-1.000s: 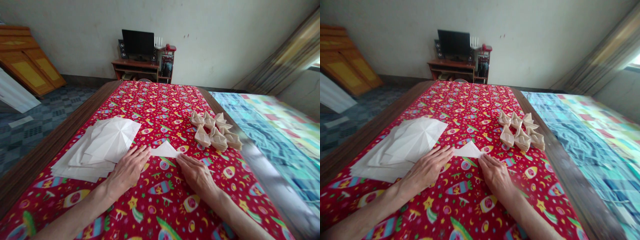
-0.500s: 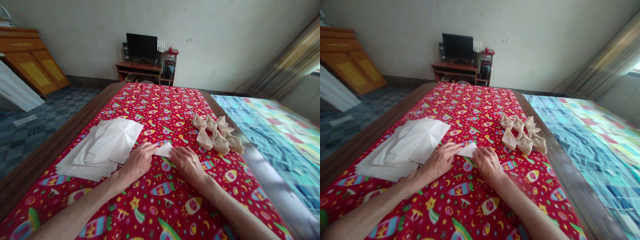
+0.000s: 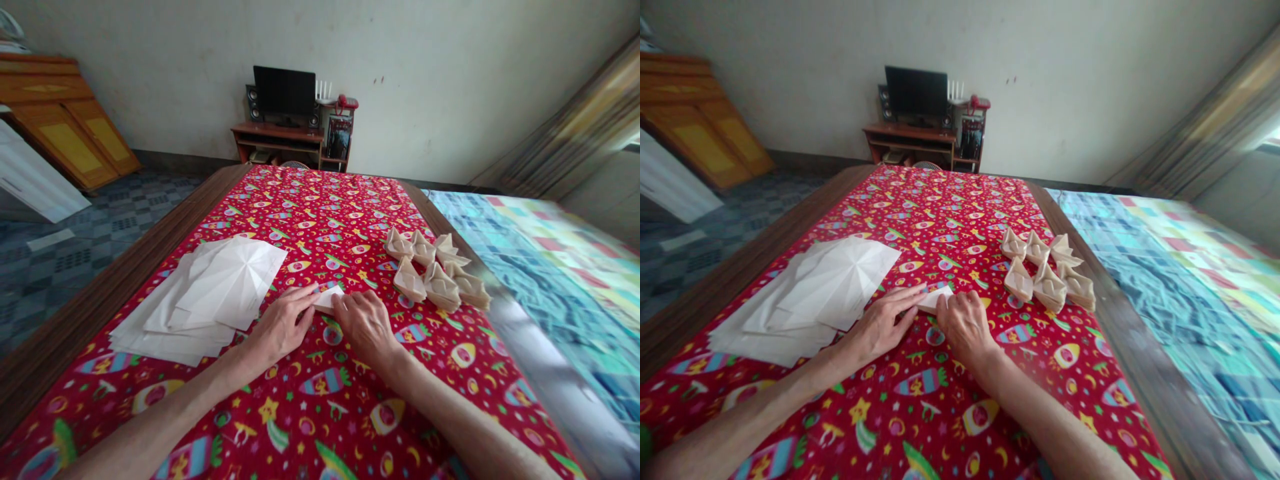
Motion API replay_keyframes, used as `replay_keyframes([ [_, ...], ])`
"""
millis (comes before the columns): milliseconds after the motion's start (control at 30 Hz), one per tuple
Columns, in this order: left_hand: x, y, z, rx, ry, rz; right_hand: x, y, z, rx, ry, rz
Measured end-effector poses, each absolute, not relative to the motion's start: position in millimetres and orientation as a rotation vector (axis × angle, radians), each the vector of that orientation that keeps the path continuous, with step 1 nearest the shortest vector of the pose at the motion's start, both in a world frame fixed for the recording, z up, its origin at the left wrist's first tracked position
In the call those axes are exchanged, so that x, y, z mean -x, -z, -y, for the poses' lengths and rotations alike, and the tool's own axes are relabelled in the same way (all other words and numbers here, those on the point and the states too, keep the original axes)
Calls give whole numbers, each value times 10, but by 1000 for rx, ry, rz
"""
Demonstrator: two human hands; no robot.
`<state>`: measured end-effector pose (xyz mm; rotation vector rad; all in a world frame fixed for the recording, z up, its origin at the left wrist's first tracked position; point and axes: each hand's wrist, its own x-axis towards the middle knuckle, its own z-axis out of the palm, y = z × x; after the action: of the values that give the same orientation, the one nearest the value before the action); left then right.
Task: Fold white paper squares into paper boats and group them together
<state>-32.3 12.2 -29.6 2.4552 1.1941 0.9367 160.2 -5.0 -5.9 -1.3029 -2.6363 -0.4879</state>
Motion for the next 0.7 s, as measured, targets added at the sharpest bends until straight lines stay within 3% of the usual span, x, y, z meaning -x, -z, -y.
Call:
replay_keyframes([
  [233, 178, 282, -105, -1994, -1136, -1219, -1672, 65, -38, 1277, 557, 2421],
  [433, -58, 207, -149, -2153, -1057, -1265, -1626, 84, 14, 1214, 437, 2357],
  [700, -25, 273, -287, -2262, -1095, -1187, -1643, 140, -19, 1487, 224, 2222],
])
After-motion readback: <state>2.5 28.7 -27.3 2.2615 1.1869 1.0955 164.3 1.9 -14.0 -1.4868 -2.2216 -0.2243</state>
